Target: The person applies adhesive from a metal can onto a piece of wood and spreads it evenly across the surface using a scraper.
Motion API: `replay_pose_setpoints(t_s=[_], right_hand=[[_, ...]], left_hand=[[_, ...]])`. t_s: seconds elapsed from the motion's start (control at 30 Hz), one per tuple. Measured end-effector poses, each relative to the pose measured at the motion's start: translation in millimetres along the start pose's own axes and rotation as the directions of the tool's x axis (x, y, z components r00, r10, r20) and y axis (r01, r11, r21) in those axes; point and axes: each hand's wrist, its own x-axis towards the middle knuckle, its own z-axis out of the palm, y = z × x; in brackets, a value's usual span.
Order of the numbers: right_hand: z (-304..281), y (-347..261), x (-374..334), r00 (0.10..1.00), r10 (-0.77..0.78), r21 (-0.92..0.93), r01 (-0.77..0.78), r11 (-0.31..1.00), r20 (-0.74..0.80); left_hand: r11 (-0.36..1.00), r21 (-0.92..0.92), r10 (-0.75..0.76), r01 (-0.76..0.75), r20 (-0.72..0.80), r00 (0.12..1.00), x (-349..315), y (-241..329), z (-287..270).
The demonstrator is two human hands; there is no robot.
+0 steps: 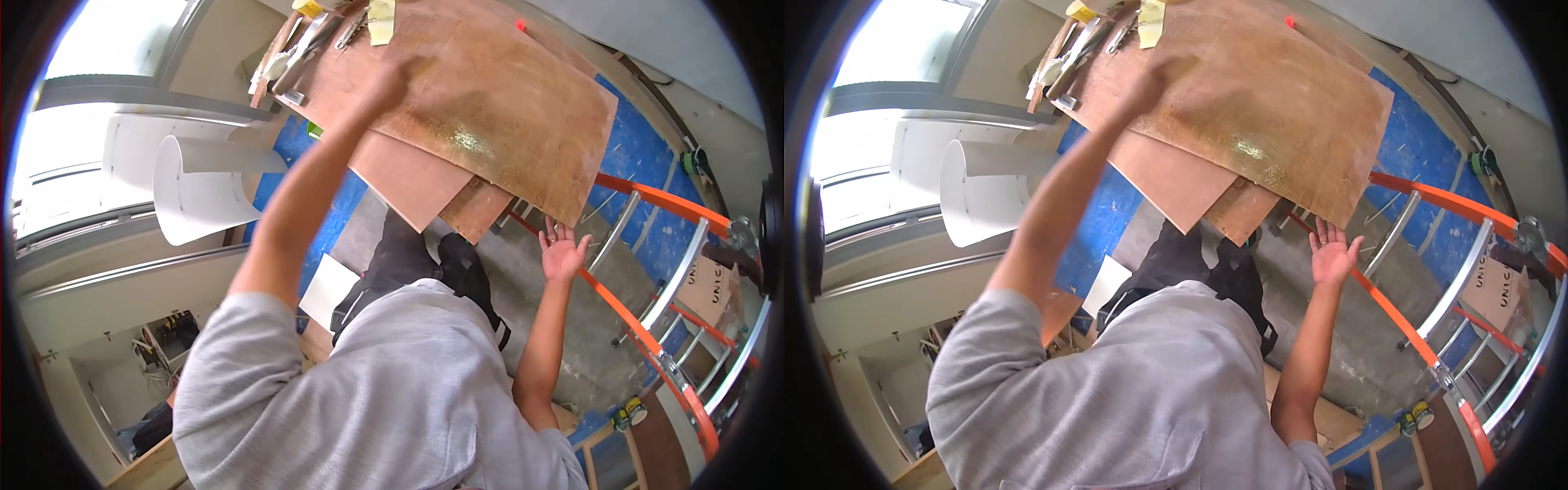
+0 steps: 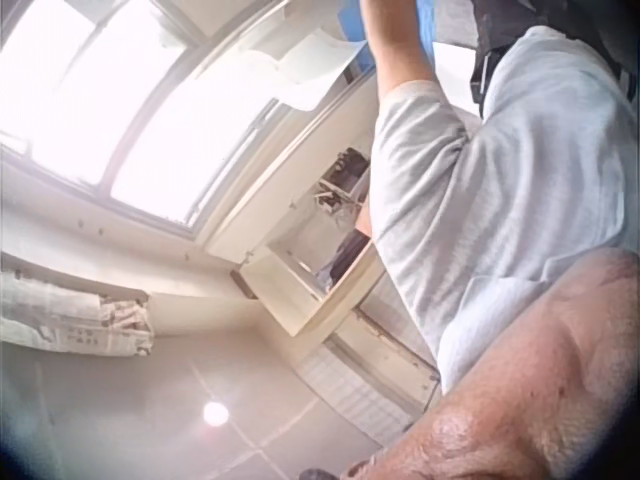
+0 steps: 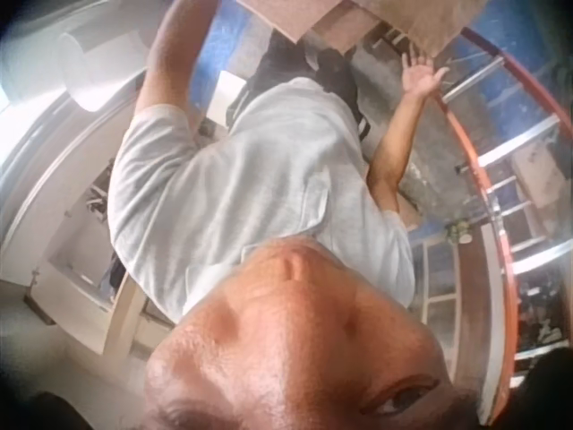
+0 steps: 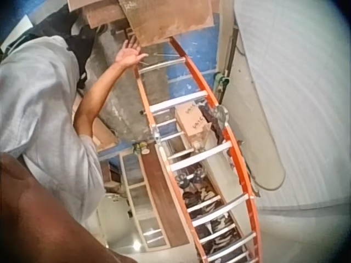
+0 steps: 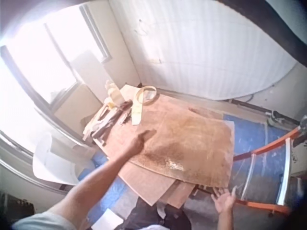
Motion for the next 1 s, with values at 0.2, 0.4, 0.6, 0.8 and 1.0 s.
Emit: replay_pose_setpoints(t_s=[0.2,0.4,0.6,0.8,1.0], right_hand=[[8.7,-0.7,-3.9,0.999,-0.025,-0.030,0.024,0.999,-0.020],[6.0,0.0,-1.9,0.999,-0.040,-0.022,0.040,0.999,-0.005],[-6.8,0.9,2.6,0.999,-0.047,-0.021,0.047,0.999,0.009],[-1.6,3.9,9.0,0.999,-0.040,-0.035,0.040,0.999,0.006],[-23.7,14.9,10.9,0.988,-0.067,0.051,0.061,0.997,0.138]], left_hand=[[0.947,0.298,-0.136,0.119,0.036,0.990,13.3,-60.2,-29.7],[0.980,0.165,-0.134,0.115,0.111,0.985,-38.9,74.7,-2.6],[0.892,0.367,-0.398,0.266,0.355,0.846,-66.3,183.7,77.8],[0.922,0.317,-0.349,0.225,0.422,0.837,-60.0,271.2,167.4],[0.976,0.175,-0.189,0.128,0.399,0.897,-22.3,347.6,258.3]])
